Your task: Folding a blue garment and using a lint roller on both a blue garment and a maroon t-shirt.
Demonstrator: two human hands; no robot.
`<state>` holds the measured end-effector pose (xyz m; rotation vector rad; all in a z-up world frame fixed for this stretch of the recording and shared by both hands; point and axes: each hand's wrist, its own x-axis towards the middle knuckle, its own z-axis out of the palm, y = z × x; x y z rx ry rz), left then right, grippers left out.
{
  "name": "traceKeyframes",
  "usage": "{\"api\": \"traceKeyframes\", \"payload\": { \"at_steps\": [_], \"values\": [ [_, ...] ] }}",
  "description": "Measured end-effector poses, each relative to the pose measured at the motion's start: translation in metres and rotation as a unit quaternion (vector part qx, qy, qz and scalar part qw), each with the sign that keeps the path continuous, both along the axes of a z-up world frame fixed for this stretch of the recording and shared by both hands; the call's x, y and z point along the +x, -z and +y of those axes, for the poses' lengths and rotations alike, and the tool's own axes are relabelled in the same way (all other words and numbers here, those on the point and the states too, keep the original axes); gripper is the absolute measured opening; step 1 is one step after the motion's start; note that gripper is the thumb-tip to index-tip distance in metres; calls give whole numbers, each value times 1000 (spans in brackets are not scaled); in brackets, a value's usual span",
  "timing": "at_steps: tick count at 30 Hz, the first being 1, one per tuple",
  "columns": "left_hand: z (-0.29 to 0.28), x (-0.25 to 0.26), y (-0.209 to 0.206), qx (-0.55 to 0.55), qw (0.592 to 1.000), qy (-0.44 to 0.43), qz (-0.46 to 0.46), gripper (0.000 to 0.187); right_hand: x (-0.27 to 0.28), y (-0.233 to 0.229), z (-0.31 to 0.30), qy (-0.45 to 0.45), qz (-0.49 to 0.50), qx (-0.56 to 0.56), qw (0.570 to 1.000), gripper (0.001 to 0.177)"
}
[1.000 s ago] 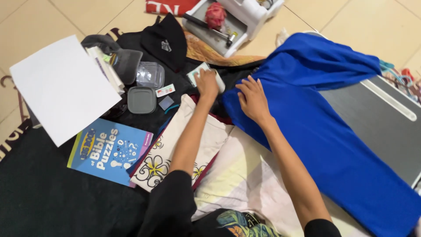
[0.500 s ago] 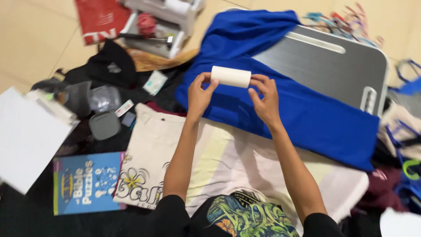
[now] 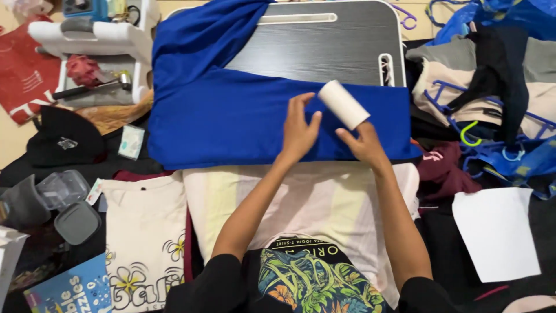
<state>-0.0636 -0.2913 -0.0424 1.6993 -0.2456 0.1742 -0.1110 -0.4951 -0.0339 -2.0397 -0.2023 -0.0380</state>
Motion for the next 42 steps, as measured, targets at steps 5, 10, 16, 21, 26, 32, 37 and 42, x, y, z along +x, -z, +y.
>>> {"api": "traceKeyframes", "payload": {
  "at_steps": [5, 10, 16, 21, 26, 32, 37, 42],
  "values": [
    [-52, 10, 20, 238, 969, 37, -51, 56, -13, 30, -72, 133, -13, 30, 991, 49],
    [-54, 12, 16, 456, 883, 83, -73, 117, -24, 16, -97, 163, -92, -57, 981, 49],
    [-55, 8, 11, 467, 878, 75, -74, 119, -17, -9, -80, 123, -165, -284, 937, 60],
    [-54, 8, 13, 454, 884, 71, -82, 119, -15, -5, -74, 112, -131, -431, 886, 56],
    [-55, 8, 14, 453, 884, 70, -86, 119, -10, 66, -128, 116, -104, -394, 906, 55],
    [-55, 9, 15, 458, 883, 71, -80, 120, -7, 59, -165, 248, 144, 447, 847, 71],
    [-50, 3, 5, 478, 872, 102, -33, 112, -12, 88, -169, 224, 29, 430, 874, 58],
    [18, -28, 38, 526, 847, -57, -56, 72, -36, 36, -128, 245, 20, 166, 955, 49]
  ]
}}
